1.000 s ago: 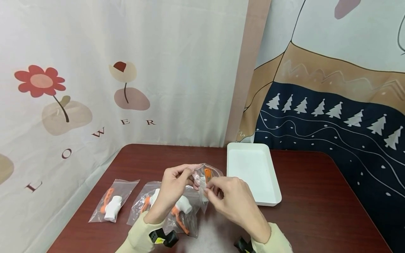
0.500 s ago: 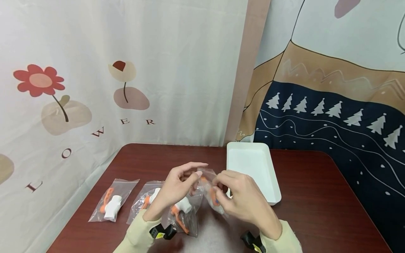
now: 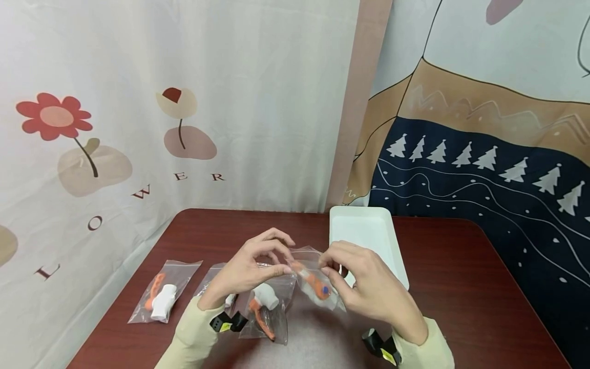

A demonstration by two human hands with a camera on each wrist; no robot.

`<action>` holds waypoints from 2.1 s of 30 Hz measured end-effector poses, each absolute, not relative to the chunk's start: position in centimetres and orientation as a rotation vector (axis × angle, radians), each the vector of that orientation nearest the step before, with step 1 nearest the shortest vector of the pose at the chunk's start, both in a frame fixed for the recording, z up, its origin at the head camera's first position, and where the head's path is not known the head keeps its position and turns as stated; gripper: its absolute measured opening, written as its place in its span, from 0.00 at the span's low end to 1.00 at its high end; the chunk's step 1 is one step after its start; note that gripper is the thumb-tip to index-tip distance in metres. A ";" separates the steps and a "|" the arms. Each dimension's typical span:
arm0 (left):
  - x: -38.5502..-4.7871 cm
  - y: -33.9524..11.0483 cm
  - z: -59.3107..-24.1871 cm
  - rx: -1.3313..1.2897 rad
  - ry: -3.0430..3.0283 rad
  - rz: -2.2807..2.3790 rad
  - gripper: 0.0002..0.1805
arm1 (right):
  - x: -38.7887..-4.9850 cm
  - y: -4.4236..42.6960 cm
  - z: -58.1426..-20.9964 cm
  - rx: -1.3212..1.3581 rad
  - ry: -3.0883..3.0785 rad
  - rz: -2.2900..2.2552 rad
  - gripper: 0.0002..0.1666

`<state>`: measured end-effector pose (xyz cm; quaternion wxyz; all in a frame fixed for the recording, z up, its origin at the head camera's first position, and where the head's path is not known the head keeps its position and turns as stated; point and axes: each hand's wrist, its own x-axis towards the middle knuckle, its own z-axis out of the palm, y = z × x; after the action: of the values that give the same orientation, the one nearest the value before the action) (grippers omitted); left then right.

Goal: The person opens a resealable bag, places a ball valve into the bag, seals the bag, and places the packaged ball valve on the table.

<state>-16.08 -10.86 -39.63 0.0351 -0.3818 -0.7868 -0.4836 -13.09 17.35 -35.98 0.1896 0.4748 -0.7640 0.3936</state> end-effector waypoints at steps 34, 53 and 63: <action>-15.2 -10.4 -38.0 -1.175 -2.091 -1.126 0.09 | -15.3 18.6 -37.2 1.146 -2.279 1.092 0.14; -14.2 -10.0 -37.7 -0.468 -2.386 -1.870 0.03 | -15.5 17.9 -37.2 1.150 -2.053 1.149 0.23; -14.4 -9.2 -38.5 -0.614 -2.152 -1.932 0.03 | -15.8 18.3 -37.2 1.116 -2.119 1.199 0.21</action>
<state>-14.42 -9.22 -38.45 0.0925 -0.2068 -0.7247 -0.6508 -15.78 18.32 -37.24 0.2296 0.4055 -0.7700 0.4358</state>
